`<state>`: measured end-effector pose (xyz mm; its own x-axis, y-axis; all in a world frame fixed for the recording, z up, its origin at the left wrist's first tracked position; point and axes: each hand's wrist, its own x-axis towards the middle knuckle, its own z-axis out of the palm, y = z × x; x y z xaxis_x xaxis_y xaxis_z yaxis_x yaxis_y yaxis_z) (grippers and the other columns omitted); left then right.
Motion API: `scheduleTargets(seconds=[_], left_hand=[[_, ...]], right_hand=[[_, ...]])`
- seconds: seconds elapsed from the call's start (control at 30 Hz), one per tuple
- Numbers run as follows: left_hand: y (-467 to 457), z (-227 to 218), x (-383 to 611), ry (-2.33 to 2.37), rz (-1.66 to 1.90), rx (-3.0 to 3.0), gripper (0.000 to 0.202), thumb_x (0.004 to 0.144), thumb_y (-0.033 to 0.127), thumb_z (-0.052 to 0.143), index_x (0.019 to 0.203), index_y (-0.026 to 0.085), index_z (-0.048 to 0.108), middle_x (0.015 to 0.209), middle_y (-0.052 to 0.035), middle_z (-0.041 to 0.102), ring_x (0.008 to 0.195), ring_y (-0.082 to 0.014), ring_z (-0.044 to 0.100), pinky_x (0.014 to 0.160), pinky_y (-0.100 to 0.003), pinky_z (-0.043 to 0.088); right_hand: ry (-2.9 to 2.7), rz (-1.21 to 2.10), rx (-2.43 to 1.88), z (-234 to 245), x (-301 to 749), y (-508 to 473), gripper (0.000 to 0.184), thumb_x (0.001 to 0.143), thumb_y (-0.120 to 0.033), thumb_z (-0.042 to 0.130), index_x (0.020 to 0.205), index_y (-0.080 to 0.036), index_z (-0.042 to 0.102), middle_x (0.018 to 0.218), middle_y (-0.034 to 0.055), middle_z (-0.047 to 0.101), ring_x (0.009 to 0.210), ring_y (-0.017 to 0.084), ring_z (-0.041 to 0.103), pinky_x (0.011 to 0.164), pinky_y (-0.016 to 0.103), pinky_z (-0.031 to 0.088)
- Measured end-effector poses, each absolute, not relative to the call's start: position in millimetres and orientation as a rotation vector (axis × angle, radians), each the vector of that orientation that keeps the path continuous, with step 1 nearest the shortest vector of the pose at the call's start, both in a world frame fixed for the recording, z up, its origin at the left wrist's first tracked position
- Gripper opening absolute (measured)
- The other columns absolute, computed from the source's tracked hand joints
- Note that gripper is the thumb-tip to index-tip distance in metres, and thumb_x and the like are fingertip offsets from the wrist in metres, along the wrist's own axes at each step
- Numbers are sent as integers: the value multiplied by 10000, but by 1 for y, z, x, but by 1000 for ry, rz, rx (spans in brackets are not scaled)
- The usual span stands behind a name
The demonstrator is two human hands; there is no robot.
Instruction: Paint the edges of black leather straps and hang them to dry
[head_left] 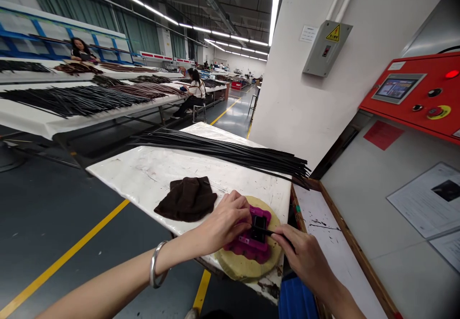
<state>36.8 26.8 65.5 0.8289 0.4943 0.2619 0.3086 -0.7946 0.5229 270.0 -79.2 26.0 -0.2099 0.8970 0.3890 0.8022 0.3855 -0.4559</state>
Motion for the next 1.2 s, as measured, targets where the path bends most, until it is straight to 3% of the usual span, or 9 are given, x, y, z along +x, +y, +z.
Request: scheduleTargets(seconds=[0.17,0.33,0.53,0.83,0.9,1.0,1.07,1.2], left_hand=[[27,64,54,518,503,2590,50,929,180,602,901,196,640,1028,-48,562,997,-224,417,870,-364,356],[28,70,61,482,501,2645,93,940,196,584,860,185,631,1000,-55,568,975,-227,420,848,-350,369],[30,72,61,473,525,2658,108,937,230,598,845,180,622,990,-61,567,986,-230,430,844,-348,376],[24,63,80,453,516,2596,73,849,174,681,814,183,619,988,-33,591,999,-223,449,881,-364,352],[29,66,83,418,544,2498,55,825,144,670,808,187,641,965,-29,599,1009,-216,467,906,-350,366],[46,76,85,382,492,2207,51,743,132,692,760,179,681,903,-23,620,972,-199,528,881,-309,418],[58,85,84,372,362,1952,47,678,170,731,703,166,691,824,-17,629,879,-186,570,801,-286,453],[74,101,80,380,125,1615,95,619,224,752,643,155,691,731,-3,631,741,-159,581,714,-265,461]], right_hand=[[-2219,174,-1537,54,288,-82,263,1042,-245,375,941,-219,617,836,22,668,704,166,652,595,274,424],[-2446,-37,-1628,96,288,-75,236,1022,-206,430,863,-225,604,759,-2,635,650,169,606,541,304,311],[-2654,-338,-1465,124,283,-60,196,953,-94,488,812,-222,534,678,-27,551,533,139,452,534,325,212],[-2765,-406,-1372,138,276,-63,257,843,32,456,833,-213,533,791,6,570,676,178,470,639,343,261],[-2709,-308,-1489,143,283,-64,215,880,-14,515,829,-221,545,761,-15,572,645,167,477,598,333,253],[-2549,-44,-1523,143,301,-65,69,923,-220,658,961,-249,608,863,-20,617,725,152,556,593,300,321],[-2426,76,-1372,134,311,-67,135,928,-267,671,1057,-269,633,972,1,623,833,149,586,665,271,400],[-2231,-5,-1101,100,311,-73,257,959,-98,568,1154,-251,639,984,40,623,857,144,568,718,259,456]])
